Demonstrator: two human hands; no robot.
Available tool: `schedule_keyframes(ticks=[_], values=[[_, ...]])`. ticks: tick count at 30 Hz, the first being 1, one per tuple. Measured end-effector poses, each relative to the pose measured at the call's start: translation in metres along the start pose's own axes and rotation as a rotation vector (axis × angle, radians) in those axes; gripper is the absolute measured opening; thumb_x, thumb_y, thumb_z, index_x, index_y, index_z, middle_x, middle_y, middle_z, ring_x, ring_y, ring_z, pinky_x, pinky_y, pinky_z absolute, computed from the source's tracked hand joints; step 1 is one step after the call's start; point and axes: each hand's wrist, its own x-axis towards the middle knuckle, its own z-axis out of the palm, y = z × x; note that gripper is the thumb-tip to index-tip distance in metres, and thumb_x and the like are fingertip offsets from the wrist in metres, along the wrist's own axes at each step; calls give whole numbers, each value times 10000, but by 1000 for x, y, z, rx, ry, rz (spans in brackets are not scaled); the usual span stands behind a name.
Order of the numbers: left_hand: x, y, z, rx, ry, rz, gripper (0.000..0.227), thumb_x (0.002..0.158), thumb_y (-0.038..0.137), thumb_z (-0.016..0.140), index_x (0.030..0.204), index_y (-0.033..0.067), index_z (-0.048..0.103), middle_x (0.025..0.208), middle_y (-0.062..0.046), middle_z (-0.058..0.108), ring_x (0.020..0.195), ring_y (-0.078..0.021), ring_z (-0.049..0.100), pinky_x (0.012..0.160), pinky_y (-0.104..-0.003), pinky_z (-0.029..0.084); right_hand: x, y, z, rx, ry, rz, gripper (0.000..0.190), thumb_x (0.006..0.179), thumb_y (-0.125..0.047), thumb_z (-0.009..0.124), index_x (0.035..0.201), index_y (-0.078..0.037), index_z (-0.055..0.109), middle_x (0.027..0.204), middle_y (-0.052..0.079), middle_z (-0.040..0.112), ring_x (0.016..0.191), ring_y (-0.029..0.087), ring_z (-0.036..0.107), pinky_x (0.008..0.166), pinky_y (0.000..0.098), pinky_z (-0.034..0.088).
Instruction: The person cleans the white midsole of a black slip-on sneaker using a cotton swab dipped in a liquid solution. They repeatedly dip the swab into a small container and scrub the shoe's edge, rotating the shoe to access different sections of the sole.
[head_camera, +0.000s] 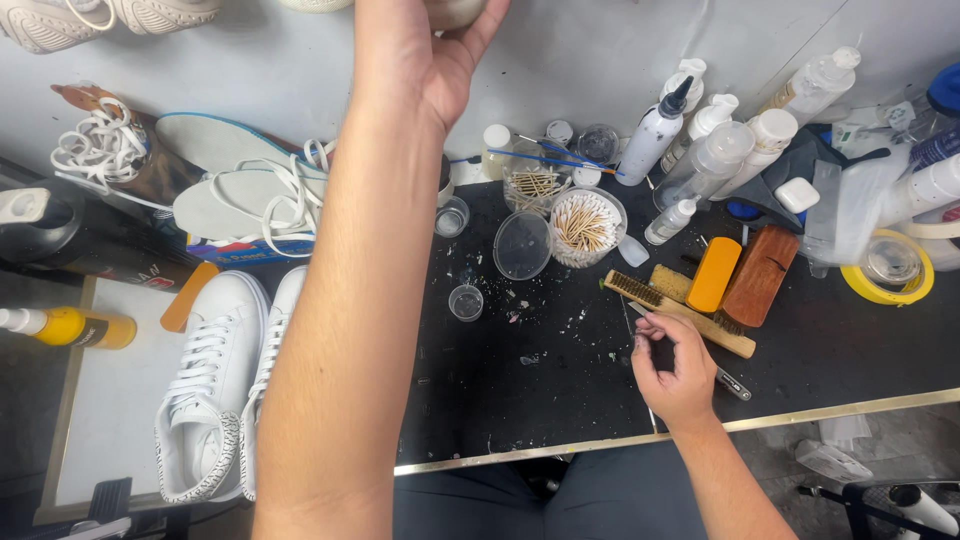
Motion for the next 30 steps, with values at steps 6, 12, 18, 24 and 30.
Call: schedule_keyframes(ticks=[6, 12, 18, 24, 30], values=[[-95, 7, 42, 38, -168, 42, 542, 1013, 420, 619, 1237, -71, 582, 1149, -179, 673, 1072, -288, 684, 984, -469, 610, 0, -2, -3, -4, -8, 2, 282, 871, 97, 699, 1132, 25, 622, 1036, 121, 697, 888, 159, 658, 831, 268, 545], [-218, 19, 28, 144, -169, -28, 646, 1010, 462, 634, 1422, -26, 538, 1354, -172, 632, 1292, -294, 631, 1122, -486, 523, -3, -1, -3, 39, -3, -35, 241, 897, 116, 687, 1107, 20, 617, 1061, 140, 692, 893, 156, 667, 813, 267, 548], [-354, -11, -33, 34, -80, -215, 888, 887, 559, 663, 1513, -22, 419, 1431, -239, 572, 1344, -380, 570, 965, -494, 539, -2, -50, 15, 746, -219, 231, 464, 1073, -240, 528, 1430, 54, 490, 1317, 196, 652, 1109, 239, 654, 1013, 339, 524], [-434, -54, -124, -219, -10, -456, 870, 839, 522, 659, 1470, -20, 404, 1382, -207, 593, 1282, -353, 583, 971, -537, 540, -13, -96, 70, 1353, -517, 723, 633, 1044, -337, 480, 1570, -29, 310, 1493, 133, 505, 1348, 207, 506, 1144, 372, 383], [-426, 10, -182, 698, 39, -340, 861, 982, 563, 475, 1600, -19, 323, 1574, -231, 456, 1445, -325, 426, 1155, -416, 301, -19, -112, 94, 1206, -671, 822, 593, 1034, -216, 516, 1572, -54, 329, 1483, 92, 516, 1351, 154, 478, 1141, 331, 369]])
